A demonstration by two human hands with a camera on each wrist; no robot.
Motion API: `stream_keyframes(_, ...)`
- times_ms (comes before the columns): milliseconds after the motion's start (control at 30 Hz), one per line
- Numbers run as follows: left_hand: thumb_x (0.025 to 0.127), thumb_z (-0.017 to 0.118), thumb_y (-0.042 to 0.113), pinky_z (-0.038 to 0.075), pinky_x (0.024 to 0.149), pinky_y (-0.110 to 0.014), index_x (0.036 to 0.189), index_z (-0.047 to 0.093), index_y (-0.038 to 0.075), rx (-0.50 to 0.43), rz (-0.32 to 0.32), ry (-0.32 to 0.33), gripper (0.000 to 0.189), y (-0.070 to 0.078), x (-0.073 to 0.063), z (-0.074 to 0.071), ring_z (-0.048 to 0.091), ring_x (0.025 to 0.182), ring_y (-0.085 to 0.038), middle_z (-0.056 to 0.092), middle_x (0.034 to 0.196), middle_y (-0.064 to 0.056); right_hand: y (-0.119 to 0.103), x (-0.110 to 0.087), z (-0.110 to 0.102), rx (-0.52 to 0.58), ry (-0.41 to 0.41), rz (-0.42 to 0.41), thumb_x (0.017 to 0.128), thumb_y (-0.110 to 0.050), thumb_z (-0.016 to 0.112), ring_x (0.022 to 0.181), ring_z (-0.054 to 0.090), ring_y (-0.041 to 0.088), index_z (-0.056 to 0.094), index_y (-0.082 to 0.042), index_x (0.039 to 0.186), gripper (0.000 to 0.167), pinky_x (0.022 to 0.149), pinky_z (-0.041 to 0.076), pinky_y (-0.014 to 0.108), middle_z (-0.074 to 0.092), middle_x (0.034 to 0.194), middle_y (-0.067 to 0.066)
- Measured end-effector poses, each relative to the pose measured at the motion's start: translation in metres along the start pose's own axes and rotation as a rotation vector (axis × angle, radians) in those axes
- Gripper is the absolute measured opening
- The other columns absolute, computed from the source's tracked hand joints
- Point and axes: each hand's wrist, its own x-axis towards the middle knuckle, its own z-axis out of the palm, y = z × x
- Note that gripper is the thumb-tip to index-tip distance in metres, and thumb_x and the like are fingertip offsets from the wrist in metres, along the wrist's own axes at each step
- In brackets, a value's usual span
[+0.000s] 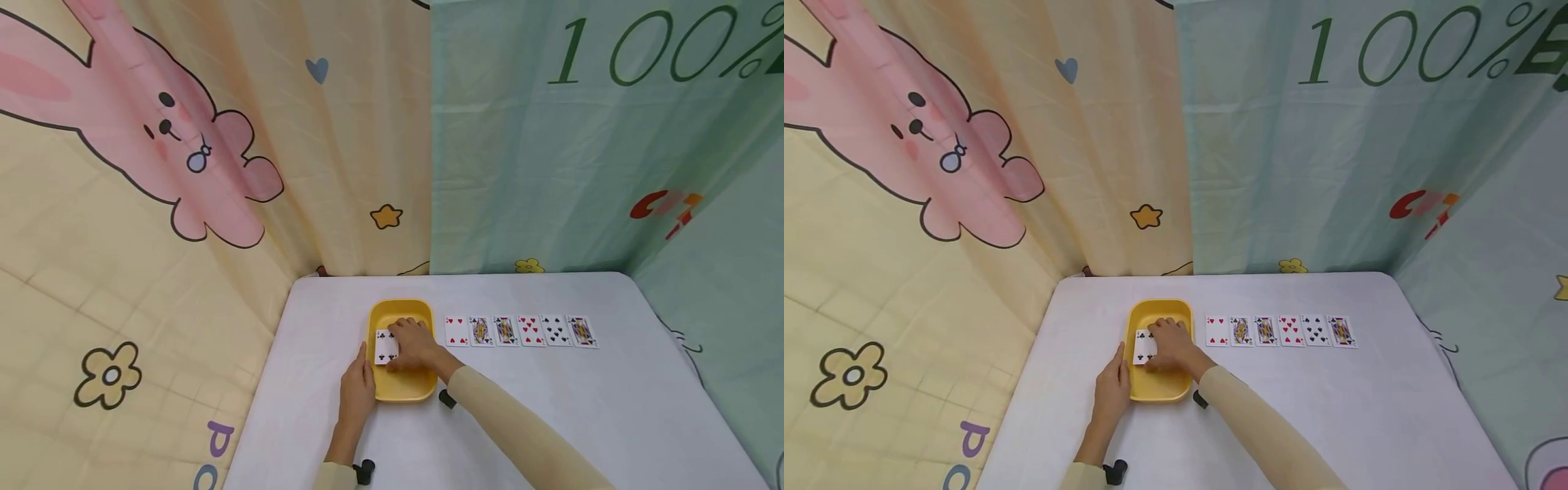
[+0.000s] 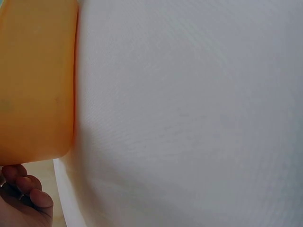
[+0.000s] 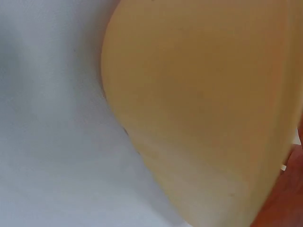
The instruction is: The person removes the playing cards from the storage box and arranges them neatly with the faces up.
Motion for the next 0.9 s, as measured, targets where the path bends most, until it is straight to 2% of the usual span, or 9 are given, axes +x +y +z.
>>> stream_keyframes(133, 0.109, 0.051, 0.014, 0.057, 0.102, -0.045, 0.155, 0.046, 0.006, 0.001, 0.015, 0.006, 0.047, 0.0, -0.001, 0.0, 0.064, 0.127, -0.031, 0.064, 0.142, -0.016, -0.002, -0.009, -0.012, 0.019, 0.018, -0.01, 0.076, -0.06, 0.084, 0.134, 0.05, 0.026, 0.054, -0.016, 0.148, 0.09, 0.121, 0.037, 0.051, 0.057, 0.147, 0.006)
stream_keyframes(267, 0.108, 0.053, 0.014, 0.055, 0.105, -0.044, 0.155, 0.045, 0.006, -0.005, 0.007, -0.003, 0.048, -0.001, -0.002, 0.002, 0.06, 0.133, -0.03, 0.06, 0.147, -0.014, -0.001, -0.021, -0.025, 0.013, 0.063, -0.027, 0.075, -0.062, 0.083, 0.137, 0.051, 0.028, 0.055, -0.016, 0.147, 0.09, 0.121, 0.039, 0.051, 0.057, 0.148, 0.007)
stream_keyframes(433, 0.108, 0.052, 0.016, 0.051, 0.109, -0.043, 0.157, 0.043, 0.008, -0.016, -0.016, -0.024, 0.049, 0.0, 0.0, 0.001, 0.054, 0.141, -0.028, 0.054, 0.154, -0.009, 0.009, -0.041, -0.043, -0.005, 0.124, -0.04, 0.074, -0.06, 0.085, 0.138, 0.051, 0.026, 0.054, -0.015, 0.149, 0.092, 0.118, 0.039, 0.051, 0.057, 0.149, 0.007)
stream_keyframes(567, 0.108, 0.052, 0.016, 0.05, 0.111, -0.045, 0.156, 0.044, 0.009, -0.025, -0.033, -0.014, 0.049, -0.001, 0.0, -0.002, 0.053, 0.142, -0.028, 0.054, 0.154, -0.01, 0.02, -0.06, -0.056, 0.005, 0.183, -0.06, 0.075, -0.056, 0.086, 0.138, 0.051, 0.028, 0.051, -0.012, 0.15, 0.094, 0.116, 0.04, 0.053, 0.056, 0.15, 0.008)
stream_keyframes(767, 0.109, 0.051, 0.014, 0.048, 0.114, -0.045, 0.156, 0.043, 0.008, -0.028, -0.029, -0.008, 0.049, -0.002, 0.0, -0.003, 0.05, 0.143, -0.028, 0.052, 0.155, -0.011, 0.044, -0.09, -0.068, 0.061, 0.223, -0.004, 0.075, -0.056, 0.087, 0.141, 0.048, 0.03, 0.047, -0.012, 0.154, 0.099, 0.119, 0.038, 0.053, 0.055, 0.152, 0.008)
stream_keyframes(900, 0.108, 0.051, 0.013, 0.047, 0.114, -0.046, 0.157, 0.043, 0.006, -0.032, -0.011, -0.009, 0.049, -0.001, 0.001, 0.0, 0.05, 0.144, -0.028, 0.051, 0.156, -0.012, 0.067, -0.11, -0.066, 0.073, 0.259, 0.047, 0.075, -0.049, 0.089, 0.14, 0.049, 0.031, 0.051, -0.011, 0.151, 0.093, 0.117, 0.039, 0.056, 0.057, 0.149, 0.009)
